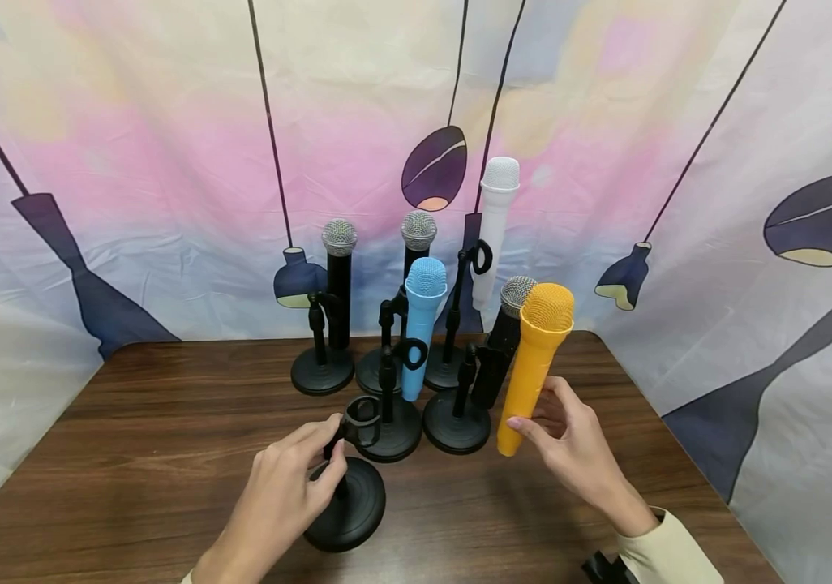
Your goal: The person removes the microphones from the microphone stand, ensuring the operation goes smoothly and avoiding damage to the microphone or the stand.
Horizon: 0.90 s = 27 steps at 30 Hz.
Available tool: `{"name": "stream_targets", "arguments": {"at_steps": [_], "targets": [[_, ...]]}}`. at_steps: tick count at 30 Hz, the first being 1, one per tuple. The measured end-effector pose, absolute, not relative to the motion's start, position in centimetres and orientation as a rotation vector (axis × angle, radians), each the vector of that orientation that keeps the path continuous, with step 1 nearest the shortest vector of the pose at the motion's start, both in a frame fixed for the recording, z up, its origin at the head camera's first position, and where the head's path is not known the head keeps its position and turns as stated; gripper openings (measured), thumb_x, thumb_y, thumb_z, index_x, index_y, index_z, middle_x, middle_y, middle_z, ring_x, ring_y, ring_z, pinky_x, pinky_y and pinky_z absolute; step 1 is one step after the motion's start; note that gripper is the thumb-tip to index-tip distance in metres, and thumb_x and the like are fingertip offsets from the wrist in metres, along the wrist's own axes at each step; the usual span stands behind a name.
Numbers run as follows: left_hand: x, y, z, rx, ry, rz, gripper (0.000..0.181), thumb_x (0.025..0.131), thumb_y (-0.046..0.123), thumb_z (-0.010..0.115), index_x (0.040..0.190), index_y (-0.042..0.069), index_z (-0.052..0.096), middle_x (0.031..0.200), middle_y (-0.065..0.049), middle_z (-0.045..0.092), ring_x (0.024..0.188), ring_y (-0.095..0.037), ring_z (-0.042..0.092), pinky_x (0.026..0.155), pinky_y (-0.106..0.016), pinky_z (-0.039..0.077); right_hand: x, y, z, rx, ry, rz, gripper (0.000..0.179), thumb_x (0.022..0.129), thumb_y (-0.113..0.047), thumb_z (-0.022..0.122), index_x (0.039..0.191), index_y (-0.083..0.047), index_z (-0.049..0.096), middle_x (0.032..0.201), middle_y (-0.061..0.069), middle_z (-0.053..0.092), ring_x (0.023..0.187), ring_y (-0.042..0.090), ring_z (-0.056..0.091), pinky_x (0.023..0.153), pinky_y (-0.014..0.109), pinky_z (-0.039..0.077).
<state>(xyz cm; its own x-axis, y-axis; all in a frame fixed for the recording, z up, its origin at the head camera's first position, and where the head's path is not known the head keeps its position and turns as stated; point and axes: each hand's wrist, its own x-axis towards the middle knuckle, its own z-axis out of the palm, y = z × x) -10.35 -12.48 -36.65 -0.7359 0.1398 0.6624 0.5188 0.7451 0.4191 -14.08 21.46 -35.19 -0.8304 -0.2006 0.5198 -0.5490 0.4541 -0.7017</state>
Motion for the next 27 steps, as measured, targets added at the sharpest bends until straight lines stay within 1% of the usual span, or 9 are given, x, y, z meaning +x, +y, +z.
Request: {"name": "stream_targets", "arguments": {"at_steps": [4,9,17,20,27], "targets": [[-10.4,-13.0,-36.6,-0.482,-2.315,-0.792,0.037,0.083,-0.003,0.077,0.12,0.0,0.074,0.103,-0.009,0.075,0.067,-0.011,0.071,0.051,-0.017,0.049,-14.1,21.8,-35.6,0.606,-2.354,1.306,0.047,0.085,0.005,0.079,0.123,0.001,0.054,0.106,0.012,0.071,0.089,0.012,0.07,0.071,0.031,0.059],[-10.4,-13.7,-36.6,-0.454,-2.323,-0.788,0.035,0.084,-0.003,0.077,0.119,-0.001,0.074,0.105,-0.012,0.075,0.068,-0.016,0.073,0.051,-0.018,0.05,-14.1,22.3,-36.1,0.581,-2.36,1.299,0.046,0.085,0.005,0.079,0.123,0.001,0.055,0.105,0.012,0.071,0.088,0.011,0.07,0.071,0.03,0.059],[-10.7,-14.9,-36.6,-0.432,-2.323,-0.759,0.035,0.084,-0.003,0.076,0.12,-0.003,0.073,0.107,-0.013,0.074,0.07,-0.018,0.074,0.056,-0.028,0.057,-14.4,22.8,-36.8,0.512,-2.384,1.27,0.044,0.086,0.002,0.079,0.123,0.002,0.055,0.105,0.012,0.07,0.089,0.011,0.07,0.074,0.029,0.059],[-10.8,-15.3,-36.6,-0.42,-2.322,-0.748,0.035,0.085,-0.003,0.076,0.12,-0.004,0.072,0.107,-0.013,0.074,0.072,-0.019,0.074,0.057,-0.032,0.057,-14.5,23.0,-37.0,0.489,-2.391,1.261,0.044,0.086,0.002,0.079,0.123,0.002,0.055,0.105,0.012,0.07,0.089,0.011,0.07,0.074,0.029,0.059],[-11.2,-16.2,-36.8,-0.411,-2.302,-0.737,0.035,0.086,-0.005,0.074,0.121,-0.006,0.071,0.11,-0.018,0.073,0.074,-0.025,0.075,0.055,-0.035,0.058,-14.7,23.5,-37.5,0.445,-2.404,1.291,0.044,0.086,0.002,0.078,0.123,0.002,0.056,0.105,0.013,0.071,0.089,0.01,0.07,0.074,0.028,0.058]]}}
